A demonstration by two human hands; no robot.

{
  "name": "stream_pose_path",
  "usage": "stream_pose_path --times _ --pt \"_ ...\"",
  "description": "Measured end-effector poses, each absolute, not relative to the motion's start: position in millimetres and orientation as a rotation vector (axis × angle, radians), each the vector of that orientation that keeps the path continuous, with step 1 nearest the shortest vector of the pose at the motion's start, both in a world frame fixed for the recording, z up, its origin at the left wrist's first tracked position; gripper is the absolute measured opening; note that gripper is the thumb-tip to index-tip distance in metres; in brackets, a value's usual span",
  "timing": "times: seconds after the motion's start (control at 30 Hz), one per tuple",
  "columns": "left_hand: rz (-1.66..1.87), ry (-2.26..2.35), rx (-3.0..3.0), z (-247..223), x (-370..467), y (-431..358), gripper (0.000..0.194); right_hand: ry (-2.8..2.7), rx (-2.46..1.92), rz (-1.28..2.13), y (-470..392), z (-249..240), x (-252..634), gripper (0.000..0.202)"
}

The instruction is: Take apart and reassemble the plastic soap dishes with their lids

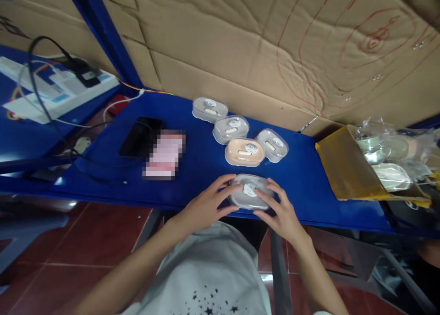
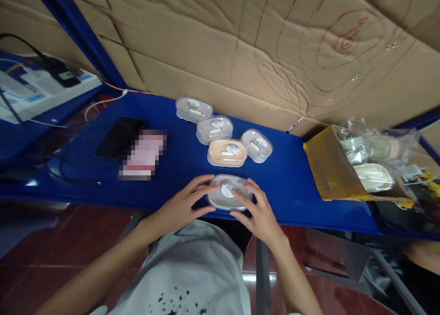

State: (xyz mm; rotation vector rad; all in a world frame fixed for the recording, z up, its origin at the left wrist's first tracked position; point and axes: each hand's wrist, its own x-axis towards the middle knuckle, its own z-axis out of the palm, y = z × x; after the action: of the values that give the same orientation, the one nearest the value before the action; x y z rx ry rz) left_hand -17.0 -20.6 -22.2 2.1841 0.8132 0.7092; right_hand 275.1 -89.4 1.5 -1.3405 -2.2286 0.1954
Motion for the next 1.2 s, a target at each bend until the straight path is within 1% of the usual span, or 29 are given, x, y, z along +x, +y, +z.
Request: stream_pose_path --times 0.17,0.47,0.6,0.7,0.77,0.87,1.03,1.2 --pt "0.678 0.846 2.181 -17.5 -16.6 -21.0 0.055 -2.187 -1.295 0.160 -89.4 -10.3 275.6 0.069" --pt "0.642 0.850 2.252 -17.3 -14.0 -20.6 0.074 -2.188 -1.283 -0.055 -99.3 -24.4 275.3 0.074" --pt "0.659 0.824 2.236 -14.6 -11.1 -18.3 0.076 -2.040 -1.252 -0.100 -100.9 -27.7 275.7 0.067" --pt "0.683 0.808 2.226 -14.3 -8.9 -16.7 0.081 -1.967 -1.268 -0.032 -98.0 -25.6 275.8 0.061" --pt "0.704 0.799 2.219 -14.9 -7.8 -15.8 0.086 -1.989 -1.263 0.025 -95.4 -23.1 275.2 0.062" --pt "0.730 0.780 2.210 -15.4 -7.2 -15.2 0.086 -2.010 -1.264 0.041 -93.6 -20.9 273.8 0.066" --pt "0.709 0.775 2.211 -13.3 -7.1 -15.0 0.085 -1.865 -1.247 -0.047 -98.4 -24.6 274.6 0.057" --pt "0.683 0.756 2.272 -13.6 -7.6 -15.2 0.080 -1.915 -1.259 -0.060 -105.0 -27.6 275.9 0.062"
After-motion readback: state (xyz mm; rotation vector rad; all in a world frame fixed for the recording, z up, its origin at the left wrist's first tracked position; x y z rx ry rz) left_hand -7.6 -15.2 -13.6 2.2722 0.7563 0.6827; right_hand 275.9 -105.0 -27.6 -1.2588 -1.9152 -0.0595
